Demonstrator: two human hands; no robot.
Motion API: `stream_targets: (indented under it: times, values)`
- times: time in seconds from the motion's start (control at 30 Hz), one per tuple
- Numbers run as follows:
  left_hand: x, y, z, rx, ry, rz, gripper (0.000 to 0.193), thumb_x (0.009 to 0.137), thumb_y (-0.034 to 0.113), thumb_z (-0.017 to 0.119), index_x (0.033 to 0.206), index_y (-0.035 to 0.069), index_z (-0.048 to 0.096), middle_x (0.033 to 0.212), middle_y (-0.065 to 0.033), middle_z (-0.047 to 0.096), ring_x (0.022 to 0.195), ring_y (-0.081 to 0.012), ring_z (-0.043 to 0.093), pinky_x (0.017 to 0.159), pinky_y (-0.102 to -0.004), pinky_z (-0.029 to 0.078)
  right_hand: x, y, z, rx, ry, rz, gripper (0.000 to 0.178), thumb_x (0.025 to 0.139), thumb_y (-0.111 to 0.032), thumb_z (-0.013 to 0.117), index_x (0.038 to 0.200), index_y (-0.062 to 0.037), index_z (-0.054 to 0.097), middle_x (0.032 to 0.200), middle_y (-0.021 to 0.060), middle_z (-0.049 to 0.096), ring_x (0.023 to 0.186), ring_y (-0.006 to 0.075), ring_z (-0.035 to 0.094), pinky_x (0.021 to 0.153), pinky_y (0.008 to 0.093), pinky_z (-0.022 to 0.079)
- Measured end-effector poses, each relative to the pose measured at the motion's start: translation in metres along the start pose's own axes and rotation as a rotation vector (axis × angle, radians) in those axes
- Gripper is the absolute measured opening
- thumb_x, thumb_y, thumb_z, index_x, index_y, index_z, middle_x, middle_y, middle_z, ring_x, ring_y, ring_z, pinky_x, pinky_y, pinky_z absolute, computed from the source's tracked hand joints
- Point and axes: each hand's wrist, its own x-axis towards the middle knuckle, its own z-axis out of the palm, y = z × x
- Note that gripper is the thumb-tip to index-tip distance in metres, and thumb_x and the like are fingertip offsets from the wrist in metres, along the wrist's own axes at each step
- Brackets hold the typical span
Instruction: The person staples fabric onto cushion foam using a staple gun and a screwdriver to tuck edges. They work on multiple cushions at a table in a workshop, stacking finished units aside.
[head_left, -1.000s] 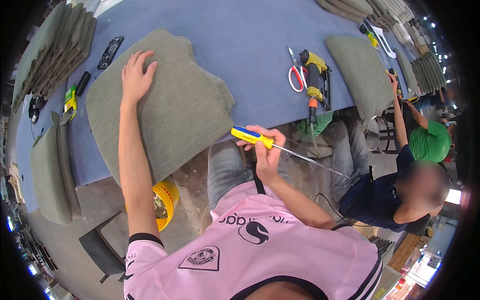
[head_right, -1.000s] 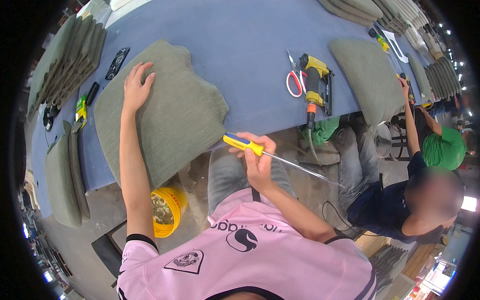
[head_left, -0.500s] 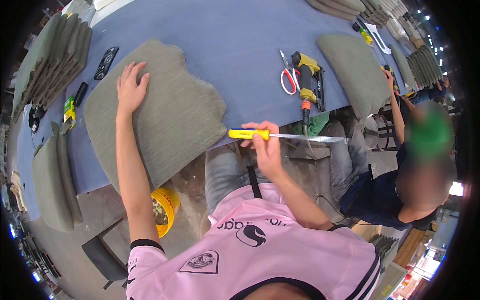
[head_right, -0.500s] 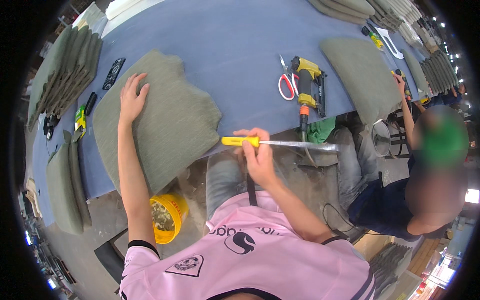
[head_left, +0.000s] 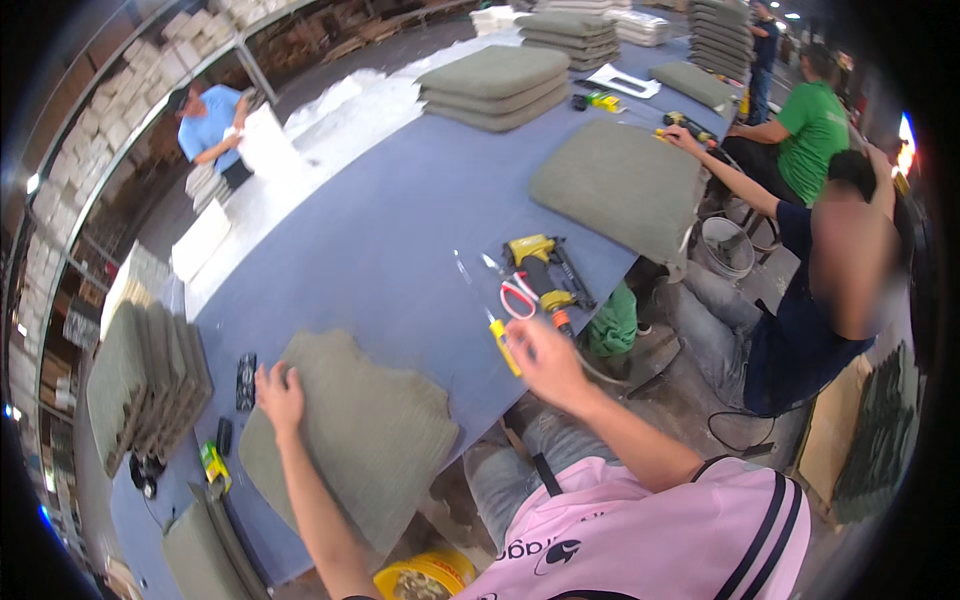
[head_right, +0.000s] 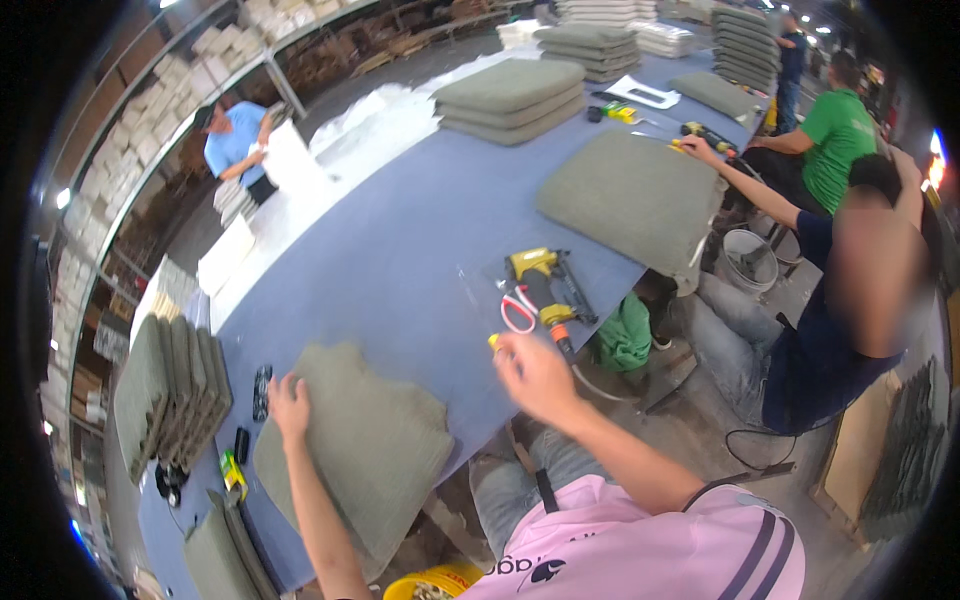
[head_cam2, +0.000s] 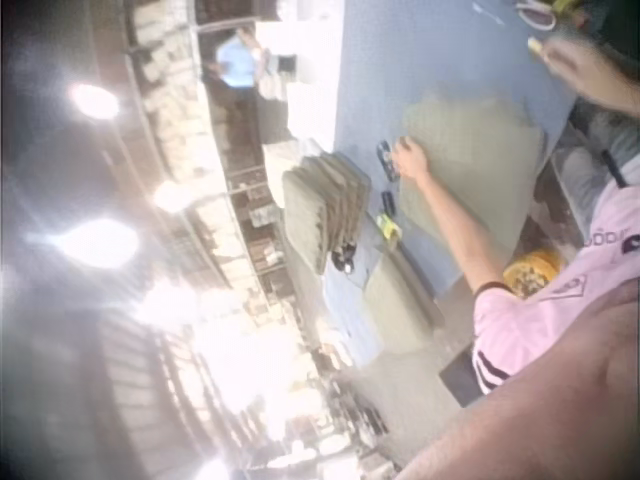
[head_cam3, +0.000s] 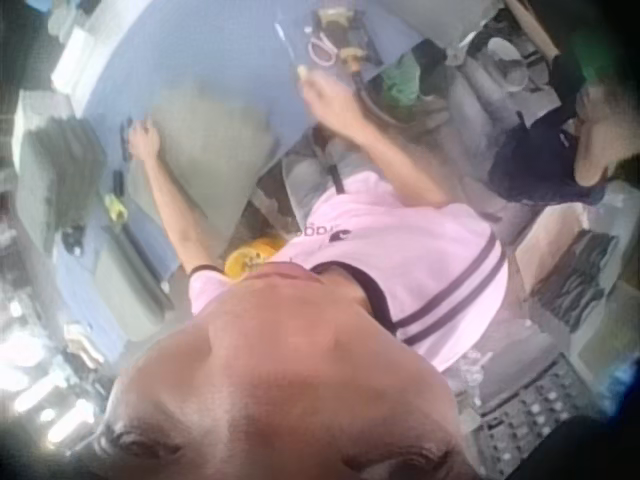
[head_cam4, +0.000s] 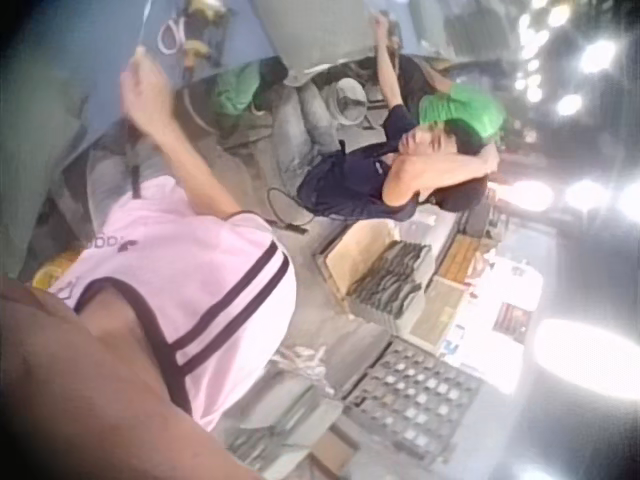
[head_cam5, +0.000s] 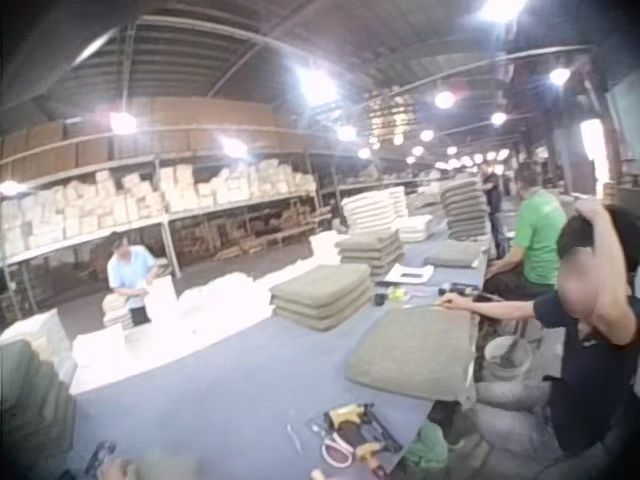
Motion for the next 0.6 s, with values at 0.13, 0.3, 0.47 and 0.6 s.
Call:
stream_targets:
  times: [0.13,0.3,0.47,0.6]
  values:
    - [0.05,-0.057,-0.019,0.075,-0.285,-0.373,0.072,0.109,0.066,0.04,0.152,0.014,0.065,0.156,-0.0227,0.062,0.149,-0.0432,0.055,0.122,-0.0559,0.041,-0.06,-0.031,0.001,0.199,-0.674,0.075,0.031,0.107,-0.036,0.067,0.125,-0.0105,0.067,0.098,0.0147,0.076,0.09,0.0319,0.076,0.078,0.046,0.058]
    - [0.045,-0.022,-0.036,0.173,-0.44,-0.307,0.089,0.107,0.078,0.028,0.149,0.011,0.068,0.144,-0.0263,0.07,0.136,-0.0456,0.065,0.112,-0.0548,0.05,-0.133,-0.015,0.005,0.226,-1.158,0.117,0.051,0.11,-0.05,0.06,0.142,-0.0097,0.06,0.113,0.0141,0.08,0.102,0.0348,0.076,0.087,0.0491,0.058]
    - [-0.015,0.003,-0.073,0.222,-0.457,-0.269,0.09,0.105,0.082,0.032,0.133,0.01,0.079,0.126,-0.0276,0.077,0.127,-0.0478,0.069,0.111,-0.0545,0.05,-0.135,0.012,0.001,0.151,-1.261,0.22,0.069,0.113,-0.06,0.052,0.156,-0.006,0.051,0.121,0.0149,0.079,0.103,0.0345,0.075,0.091,0.0452,0.059]
    - [-0.095,-0.006,-0.086,0.122,-0.159,-0.389,0.079,0.11,0.071,0.037,0.127,0.006,0.079,0.121,-0.025,0.079,0.117,-0.0485,0.072,0.105,-0.0556,0.052,-0.138,0.026,0.021,0.335,-1.276,0.34,0.082,0.11,-0.071,0.047,0.145,0.0014,0.061,0.113,0.0192,0.079,0.098,0.0324,0.075,0.086,0.0441,0.059]
